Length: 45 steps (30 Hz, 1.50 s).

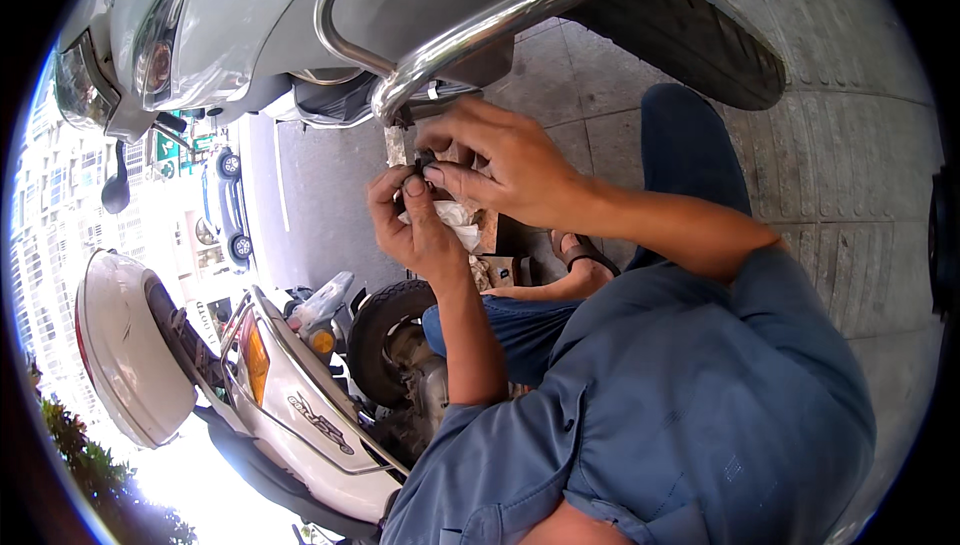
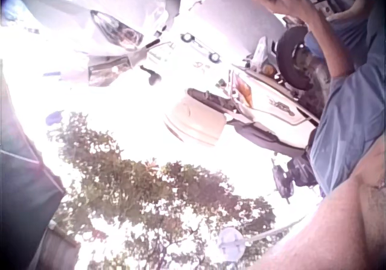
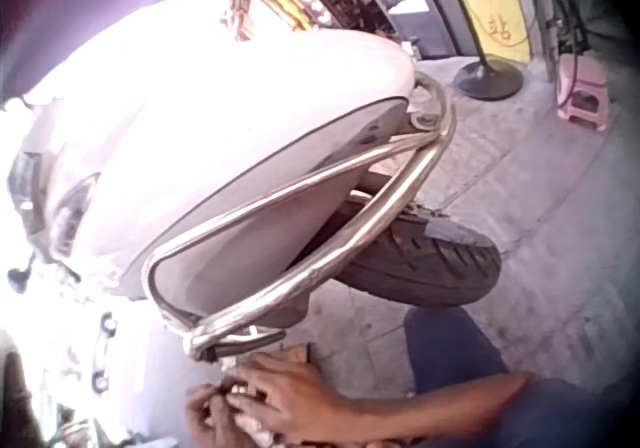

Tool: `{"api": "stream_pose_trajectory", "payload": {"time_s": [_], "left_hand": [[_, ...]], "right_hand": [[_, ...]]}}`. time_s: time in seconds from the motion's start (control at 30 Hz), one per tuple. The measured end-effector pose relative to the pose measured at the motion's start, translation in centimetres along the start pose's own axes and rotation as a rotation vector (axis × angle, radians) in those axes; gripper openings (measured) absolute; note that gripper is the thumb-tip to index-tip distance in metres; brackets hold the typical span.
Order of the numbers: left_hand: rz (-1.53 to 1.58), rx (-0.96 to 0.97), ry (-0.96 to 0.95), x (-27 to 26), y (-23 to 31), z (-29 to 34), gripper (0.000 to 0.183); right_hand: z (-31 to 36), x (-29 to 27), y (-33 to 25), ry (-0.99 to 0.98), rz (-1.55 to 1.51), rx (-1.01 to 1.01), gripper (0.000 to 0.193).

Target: The person selects a wrench from a pegboard, walks to a white scooter outside, and uses a cloth and the tool to work on a component near the front body panel.

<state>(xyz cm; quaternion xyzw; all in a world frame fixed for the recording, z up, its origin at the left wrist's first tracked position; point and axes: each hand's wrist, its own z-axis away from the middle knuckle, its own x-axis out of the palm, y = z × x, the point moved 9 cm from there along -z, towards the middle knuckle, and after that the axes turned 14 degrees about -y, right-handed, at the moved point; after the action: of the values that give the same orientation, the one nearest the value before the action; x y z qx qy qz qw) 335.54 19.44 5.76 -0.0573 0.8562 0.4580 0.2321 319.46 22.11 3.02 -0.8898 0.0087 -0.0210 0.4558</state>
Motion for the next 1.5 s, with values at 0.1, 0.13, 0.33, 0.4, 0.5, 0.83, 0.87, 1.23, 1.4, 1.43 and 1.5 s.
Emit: {"api": "stream_pose_trajectory", "payload": {"time_s": [0.1,0.13,0.33,0.4,0.5,0.83,0.87,1.23,1.4,1.43,1.5], "left_hand": [[0.113,-0.085,-0.019,0.2,-0.3,-0.2,0.017],[0.162,-0.096,-0.017,0.4,-0.5,-0.2,0.015],[0.227,-0.120,-0.042,0.7,-1.5,-0.4,0.016],[0.256,-0.138,-0.065,0.8,-2.3,-0.1,0.015],[0.314,-0.170,-0.080,0.7,-4.2,0.7,0.014],[0.389,-0.219,-0.131,0.2,-4.0,-2.1,0.030],[0.367,-0.171,-0.130,0.2,-2.8,-3.4,0.035],[0.347,-0.156,-0.425,2.3,-0.6,-6.3,0.041],[0.523,-0.188,-0.417,2.8,-0.8,-6.2,0.040],[0.518,-0.200,-0.431,3.0,-0.8,-6.1,0.040],[0.514,-0.215,-0.443,3.1,-0.9,-5.8,0.040]], "right_hand": [[-0.6,-2.2,-0.7,0.211,0.093,-0.086,0.044],[-1.0,-2.6,-1.2,0.257,0.185,-0.147,0.049],[-2.4,-2.6,-3.4,0.318,0.352,-0.228,0.037],[-2.3,-2.8,-3.9,0.361,0.368,-0.250,0.033],[-2.0,-2.6,-4.4,0.394,0.384,-0.255,0.028],[-2.0,-1.8,-4.1,0.376,0.398,-0.210,0.026],[-2.1,-1.7,-4.4,0.373,0.427,-0.223,0.026],[-2.5,-3.8,-4.9,0.283,0.562,-0.199,0.023],[-2.4,-5.0,-3.5,0.265,0.403,-0.126,0.017],[-2.5,-5.1,-3.6,0.260,0.407,-0.116,0.016],[-2.4,-5.2,-3.4,0.273,0.429,-0.098,0.016]]}}
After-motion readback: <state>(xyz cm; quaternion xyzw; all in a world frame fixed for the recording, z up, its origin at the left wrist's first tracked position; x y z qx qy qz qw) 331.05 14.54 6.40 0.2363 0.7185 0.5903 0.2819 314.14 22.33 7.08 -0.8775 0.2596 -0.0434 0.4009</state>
